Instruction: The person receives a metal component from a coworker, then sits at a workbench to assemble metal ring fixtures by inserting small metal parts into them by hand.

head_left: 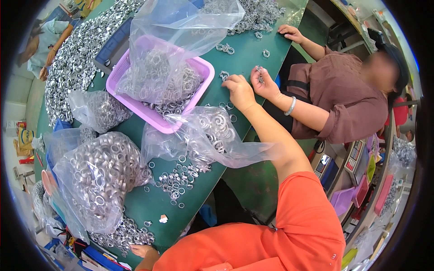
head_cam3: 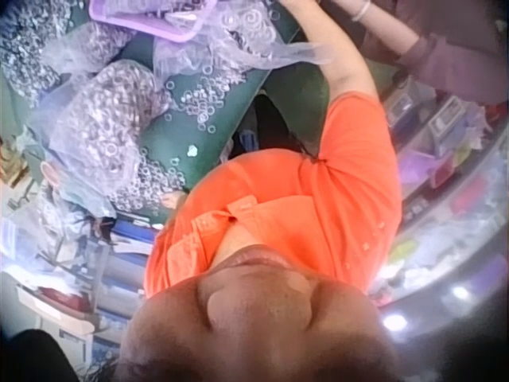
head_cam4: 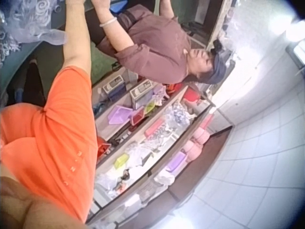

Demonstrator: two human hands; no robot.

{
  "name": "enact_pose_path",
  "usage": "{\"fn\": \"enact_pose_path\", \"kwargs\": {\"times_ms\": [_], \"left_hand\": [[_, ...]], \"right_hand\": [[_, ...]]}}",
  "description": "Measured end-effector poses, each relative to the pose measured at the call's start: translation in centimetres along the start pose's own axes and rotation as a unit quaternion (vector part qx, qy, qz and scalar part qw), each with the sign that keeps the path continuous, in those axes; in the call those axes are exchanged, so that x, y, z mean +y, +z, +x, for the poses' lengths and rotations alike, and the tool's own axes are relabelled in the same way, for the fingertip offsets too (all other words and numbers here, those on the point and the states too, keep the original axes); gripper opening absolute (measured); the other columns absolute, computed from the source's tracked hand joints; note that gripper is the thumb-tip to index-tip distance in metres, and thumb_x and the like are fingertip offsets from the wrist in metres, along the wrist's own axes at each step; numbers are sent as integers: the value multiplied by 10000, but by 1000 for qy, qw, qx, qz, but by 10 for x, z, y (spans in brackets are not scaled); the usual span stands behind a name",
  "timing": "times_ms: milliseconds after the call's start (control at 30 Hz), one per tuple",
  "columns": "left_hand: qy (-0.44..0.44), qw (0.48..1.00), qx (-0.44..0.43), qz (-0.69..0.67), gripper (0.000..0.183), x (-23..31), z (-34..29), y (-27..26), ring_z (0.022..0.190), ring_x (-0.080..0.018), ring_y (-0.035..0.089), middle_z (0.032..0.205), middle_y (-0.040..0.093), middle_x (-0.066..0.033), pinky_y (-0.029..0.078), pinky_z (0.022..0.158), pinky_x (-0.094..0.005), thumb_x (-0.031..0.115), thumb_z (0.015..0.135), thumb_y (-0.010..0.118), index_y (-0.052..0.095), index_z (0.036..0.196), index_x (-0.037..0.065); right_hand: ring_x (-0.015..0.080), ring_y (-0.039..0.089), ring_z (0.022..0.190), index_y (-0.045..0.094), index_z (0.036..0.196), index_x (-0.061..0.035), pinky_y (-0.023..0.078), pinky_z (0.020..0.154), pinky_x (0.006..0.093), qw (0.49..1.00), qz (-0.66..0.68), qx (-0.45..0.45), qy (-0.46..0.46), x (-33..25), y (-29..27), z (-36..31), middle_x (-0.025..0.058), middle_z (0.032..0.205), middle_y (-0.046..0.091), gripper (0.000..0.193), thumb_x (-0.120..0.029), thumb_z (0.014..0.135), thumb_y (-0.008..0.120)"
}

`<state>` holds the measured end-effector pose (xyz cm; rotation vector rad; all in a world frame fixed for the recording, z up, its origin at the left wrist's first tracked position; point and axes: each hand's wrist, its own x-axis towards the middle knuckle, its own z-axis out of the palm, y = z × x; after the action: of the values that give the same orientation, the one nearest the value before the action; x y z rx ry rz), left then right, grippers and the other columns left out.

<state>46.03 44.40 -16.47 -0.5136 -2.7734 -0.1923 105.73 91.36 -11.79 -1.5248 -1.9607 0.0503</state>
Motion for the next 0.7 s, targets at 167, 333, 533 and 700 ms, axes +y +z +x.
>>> {"fn": "enact_pose_path", "kwargs": {"times_ms": [167, 333, 533, 700], "left_hand": [[54, 992, -4, 118, 348, 2, -5, -3, 1152, -297, 523, 1245, 556, -150, 459, 955, -374, 223, 1022, 354, 477, 1288, 36], [107, 983, 17, 147, 315, -11, 0, 7, 1117, -292, 548, 1233, 560, -137, 478, 935, -369, 170, 1010, 394, 472, 1286, 40], [234, 939, 115, 225, 325, -59, 10, 43, 1077, -304, 570, 1190, 574, -148, 506, 886, -358, 105, 972, 466, 465, 1292, 47], [208, 949, 134, 194, 257, -46, 6, 37, 1054, -300, 578, 1142, 596, -153, 510, 875, -362, 111, 971, 474, 530, 1209, 32]], "right_hand": [[303, 586, 878, 653, 883, -57, 486, 793, 365, 998, 47, 34, 8, -17, -22, 2, 120, 912, 595, 234, 91, 707, 607], [310, 577, 818, 645, 855, -84, 465, 740, 468, 977, -138, 163, -4, 4, -90, 26, 92, 838, 593, 165, -18, 711, 597], [296, 594, 856, 655, 937, -94, 460, 708, 437, 940, -257, 117, 191, 36, -125, 37, 86, 896, 614, 143, -92, 831, 558], [273, 560, 961, 637, 988, -84, 432, 780, 377, 954, -177, 143, 195, 5, -129, 62, 82, 1001, 603, 194, -172, 848, 537]]}}
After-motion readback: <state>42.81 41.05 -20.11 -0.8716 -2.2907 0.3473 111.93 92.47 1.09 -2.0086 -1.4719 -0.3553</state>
